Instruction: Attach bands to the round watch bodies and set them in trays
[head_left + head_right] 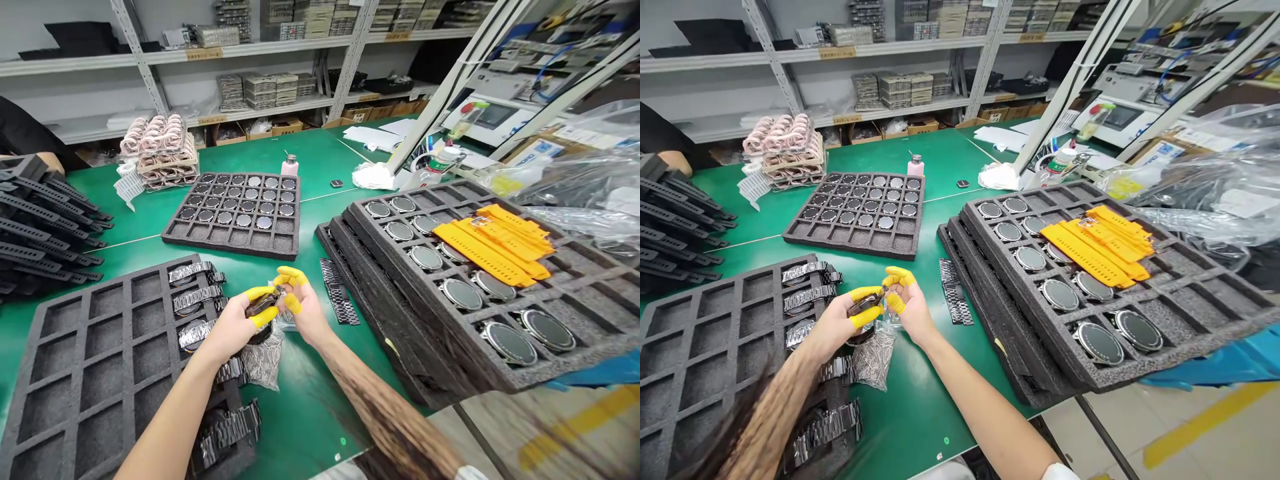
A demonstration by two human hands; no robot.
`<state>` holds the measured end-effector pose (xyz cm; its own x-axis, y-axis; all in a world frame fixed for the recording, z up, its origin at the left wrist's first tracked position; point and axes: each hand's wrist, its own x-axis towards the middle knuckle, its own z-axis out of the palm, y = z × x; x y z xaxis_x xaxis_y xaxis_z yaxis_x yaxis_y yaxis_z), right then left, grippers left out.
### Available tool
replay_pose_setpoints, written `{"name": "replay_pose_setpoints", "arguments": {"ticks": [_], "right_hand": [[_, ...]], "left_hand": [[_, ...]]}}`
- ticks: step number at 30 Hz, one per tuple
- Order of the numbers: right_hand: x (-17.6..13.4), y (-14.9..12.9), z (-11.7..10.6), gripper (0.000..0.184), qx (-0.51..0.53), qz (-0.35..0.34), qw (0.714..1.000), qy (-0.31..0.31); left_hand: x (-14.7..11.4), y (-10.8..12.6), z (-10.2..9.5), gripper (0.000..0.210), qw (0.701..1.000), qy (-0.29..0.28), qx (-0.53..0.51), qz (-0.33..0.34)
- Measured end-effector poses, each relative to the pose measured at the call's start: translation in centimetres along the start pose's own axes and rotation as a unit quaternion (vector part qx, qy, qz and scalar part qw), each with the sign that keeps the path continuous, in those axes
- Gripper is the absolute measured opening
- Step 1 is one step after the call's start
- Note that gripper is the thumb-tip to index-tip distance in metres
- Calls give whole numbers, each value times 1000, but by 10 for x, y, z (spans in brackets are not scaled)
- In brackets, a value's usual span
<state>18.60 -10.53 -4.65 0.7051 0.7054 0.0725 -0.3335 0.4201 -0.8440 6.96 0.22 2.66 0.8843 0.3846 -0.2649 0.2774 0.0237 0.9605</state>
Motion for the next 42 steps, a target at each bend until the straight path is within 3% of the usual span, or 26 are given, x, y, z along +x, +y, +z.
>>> {"name": "replay_pose_setpoints", "arguments": {"ticks": [3, 6, 8, 10, 12, 14, 17, 24, 31, 37, 42], "right_hand": [[4, 1, -3, 50, -24, -26, 999, -40], [4, 2, -3, 46, 68, 7, 998, -3], [1, 3, -1, 50, 142, 45, 989, -9], [-6, 5, 4, 53, 161, 84, 981, -62], [-13, 8, 9, 54, 137, 113, 977, -116], [-19, 9, 13, 52, 115, 131, 974, -142], [-20, 9, 15, 47, 110, 130, 975, -145], [-15, 4, 15, 50, 102, 122, 977, -142], [-24, 20, 28, 48, 225, 129, 964, -55], [-24, 23, 23, 46, 198, 145, 963, -112], [-23, 16, 24, 41, 212, 134, 964, -94]], "left_hand": [[-2, 4, 1, 48, 992, -38, -97, -76], [0, 1, -3, 47, 991, 25, -119, -50], [4, -5, -9, 39, 994, 96, -55, 23], [6, -11, -16, 33, 982, 129, 67, 121], [7, -17, -22, 41, 955, 113, 191, 196], [6, -21, -25, 59, 933, 75, 275, 222], [4, -21, -24, 72, 913, 41, 338, 227], [2, -16, -21, 66, 897, 45, 372, 234], [2, -17, -24, 64, 901, 82, 374, 205], [3, -20, -25, 65, 898, 69, 383, 204], [4, -20, -25, 58, 907, 80, 356, 209]]}}
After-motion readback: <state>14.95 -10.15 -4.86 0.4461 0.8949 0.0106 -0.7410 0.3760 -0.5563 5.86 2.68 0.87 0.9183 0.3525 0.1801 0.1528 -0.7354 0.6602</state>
